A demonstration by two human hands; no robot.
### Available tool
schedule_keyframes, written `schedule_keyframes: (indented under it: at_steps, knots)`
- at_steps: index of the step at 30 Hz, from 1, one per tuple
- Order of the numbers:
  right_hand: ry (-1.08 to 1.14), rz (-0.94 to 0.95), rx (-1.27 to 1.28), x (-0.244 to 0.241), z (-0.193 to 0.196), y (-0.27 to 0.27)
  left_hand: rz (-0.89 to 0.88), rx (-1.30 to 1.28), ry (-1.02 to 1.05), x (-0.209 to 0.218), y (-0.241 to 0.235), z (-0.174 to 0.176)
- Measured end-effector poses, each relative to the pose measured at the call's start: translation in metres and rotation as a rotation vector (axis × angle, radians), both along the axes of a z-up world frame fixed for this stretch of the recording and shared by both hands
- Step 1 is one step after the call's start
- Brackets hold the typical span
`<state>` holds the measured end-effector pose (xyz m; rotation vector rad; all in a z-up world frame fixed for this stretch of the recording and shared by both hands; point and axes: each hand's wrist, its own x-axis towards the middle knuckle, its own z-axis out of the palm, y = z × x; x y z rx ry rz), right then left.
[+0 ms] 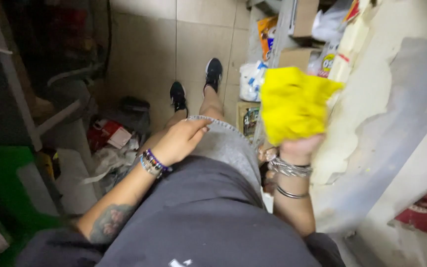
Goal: The person wipes a digital scale, metal storage shelves, and a can of lubricant using a yellow cloth.
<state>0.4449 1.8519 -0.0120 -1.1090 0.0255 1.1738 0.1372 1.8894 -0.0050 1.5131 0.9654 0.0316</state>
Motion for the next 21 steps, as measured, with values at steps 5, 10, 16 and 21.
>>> schedule_keyframes:
  at_steps: [5,10,16,21]
  knots:
    - [0.006,-0.111,0.186,0.083,0.034,-0.078,-0.056,0.013,-0.035,0.011,-0.014,-0.02]
    - [-0.372,-0.387,0.081,0.148,0.054,-0.153,-0.063,0.075,-0.079,0.015,-0.03,-0.036]
    - [-1.155,-0.698,-0.566,0.36,-0.059,-0.292,-0.072,0.038,-0.015,0.003,-0.034,-0.041]
    - [-1.107,-0.814,-0.821,0.436,-0.097,-0.208,-0.057,0.024,0.004,-0.004,-0.034,-0.037]
